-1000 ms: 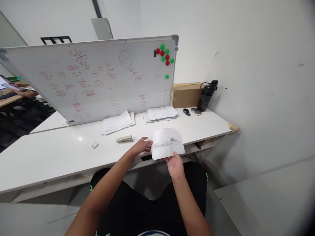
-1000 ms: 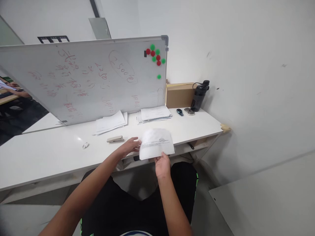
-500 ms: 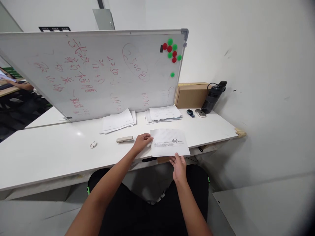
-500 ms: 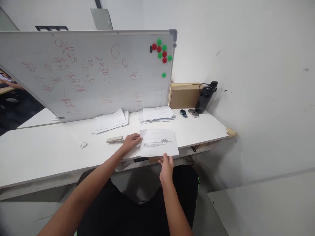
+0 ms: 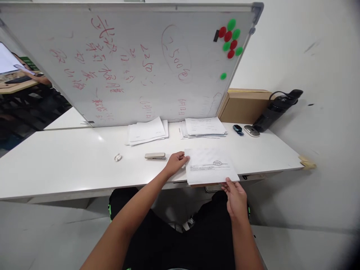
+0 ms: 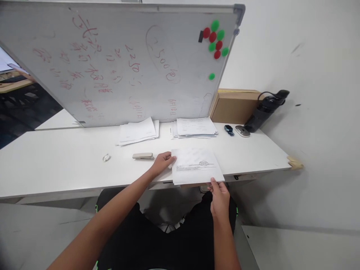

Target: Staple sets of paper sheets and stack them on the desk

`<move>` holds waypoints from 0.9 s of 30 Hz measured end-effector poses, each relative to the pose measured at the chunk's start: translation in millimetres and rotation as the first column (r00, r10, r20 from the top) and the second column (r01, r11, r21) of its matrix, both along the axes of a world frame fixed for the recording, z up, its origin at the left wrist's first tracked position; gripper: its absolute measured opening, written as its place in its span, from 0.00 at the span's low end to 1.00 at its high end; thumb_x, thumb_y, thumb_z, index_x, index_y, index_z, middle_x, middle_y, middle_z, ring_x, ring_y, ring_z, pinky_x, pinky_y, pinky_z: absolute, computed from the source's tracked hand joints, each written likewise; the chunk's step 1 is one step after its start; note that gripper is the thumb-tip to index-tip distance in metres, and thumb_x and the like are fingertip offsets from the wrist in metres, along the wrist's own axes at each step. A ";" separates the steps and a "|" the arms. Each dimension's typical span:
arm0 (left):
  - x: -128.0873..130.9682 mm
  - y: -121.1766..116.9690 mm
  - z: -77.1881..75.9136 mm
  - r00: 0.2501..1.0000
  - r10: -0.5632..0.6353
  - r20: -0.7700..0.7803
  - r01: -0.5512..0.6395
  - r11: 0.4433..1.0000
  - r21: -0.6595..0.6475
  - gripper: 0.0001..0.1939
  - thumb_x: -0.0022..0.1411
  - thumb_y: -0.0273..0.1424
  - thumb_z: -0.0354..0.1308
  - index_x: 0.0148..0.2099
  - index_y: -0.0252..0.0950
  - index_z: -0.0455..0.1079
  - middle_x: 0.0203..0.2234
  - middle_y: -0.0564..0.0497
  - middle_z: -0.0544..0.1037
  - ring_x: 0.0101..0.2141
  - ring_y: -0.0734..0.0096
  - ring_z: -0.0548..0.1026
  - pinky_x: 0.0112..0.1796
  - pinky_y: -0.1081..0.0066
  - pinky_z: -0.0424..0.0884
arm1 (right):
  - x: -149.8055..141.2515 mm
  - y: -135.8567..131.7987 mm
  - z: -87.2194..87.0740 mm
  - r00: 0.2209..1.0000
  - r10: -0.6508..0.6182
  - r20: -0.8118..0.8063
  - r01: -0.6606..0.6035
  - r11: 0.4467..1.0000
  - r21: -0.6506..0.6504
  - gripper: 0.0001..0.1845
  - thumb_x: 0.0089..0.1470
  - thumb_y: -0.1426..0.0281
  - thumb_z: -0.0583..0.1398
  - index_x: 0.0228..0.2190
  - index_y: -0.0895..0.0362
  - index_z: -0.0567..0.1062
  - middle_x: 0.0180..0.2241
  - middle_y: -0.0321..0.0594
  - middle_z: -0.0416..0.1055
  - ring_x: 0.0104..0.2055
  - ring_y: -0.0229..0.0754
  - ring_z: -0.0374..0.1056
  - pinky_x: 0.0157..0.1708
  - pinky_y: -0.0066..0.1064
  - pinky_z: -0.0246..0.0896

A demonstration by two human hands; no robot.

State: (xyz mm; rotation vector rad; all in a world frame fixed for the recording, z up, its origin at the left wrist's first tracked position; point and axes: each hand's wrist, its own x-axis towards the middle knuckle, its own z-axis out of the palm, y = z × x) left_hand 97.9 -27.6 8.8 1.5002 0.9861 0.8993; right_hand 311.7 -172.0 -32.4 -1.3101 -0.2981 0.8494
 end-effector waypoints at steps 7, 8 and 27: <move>-3.8 5.3 -3.7 0.993 0.104 0.053 -0.105 0.994 0.023 0.21 0.61 0.47 0.50 0.26 0.34 0.63 0.21 0.55 0.65 0.26 0.73 0.61 0.29 0.73 0.57 | -23.8 8.8 0.1 0.994 0.044 -0.098 -0.045 0.999 -0.009 0.18 0.37 0.61 0.70 0.27 0.58 0.73 0.23 0.34 0.72 0.29 0.36 0.70 0.26 0.23 0.62; -4.4 5.2 -3.2 0.994 0.104 0.034 -0.106 0.993 0.045 0.22 0.61 0.47 0.50 0.25 0.34 0.62 0.21 0.55 0.64 0.26 0.74 0.61 0.28 0.73 0.57 | -24.3 10.0 0.2 0.992 0.034 -0.122 -0.034 0.999 0.002 0.18 0.37 0.61 0.70 0.27 0.58 0.72 0.23 0.33 0.71 0.29 0.36 0.70 0.25 0.23 0.62; -4.5 0.8 5.9 0.993 0.121 0.002 -0.121 0.991 0.056 0.26 0.62 0.52 0.45 0.23 0.37 0.52 0.20 0.56 0.56 0.25 0.74 0.55 0.27 0.72 0.53 | -5.0 1.7 -8.9 0.985 -0.131 0.109 0.142 0.985 -0.102 0.23 0.38 0.56 0.69 0.34 0.58 0.77 0.32 0.37 0.76 0.34 0.38 0.70 0.40 0.31 0.67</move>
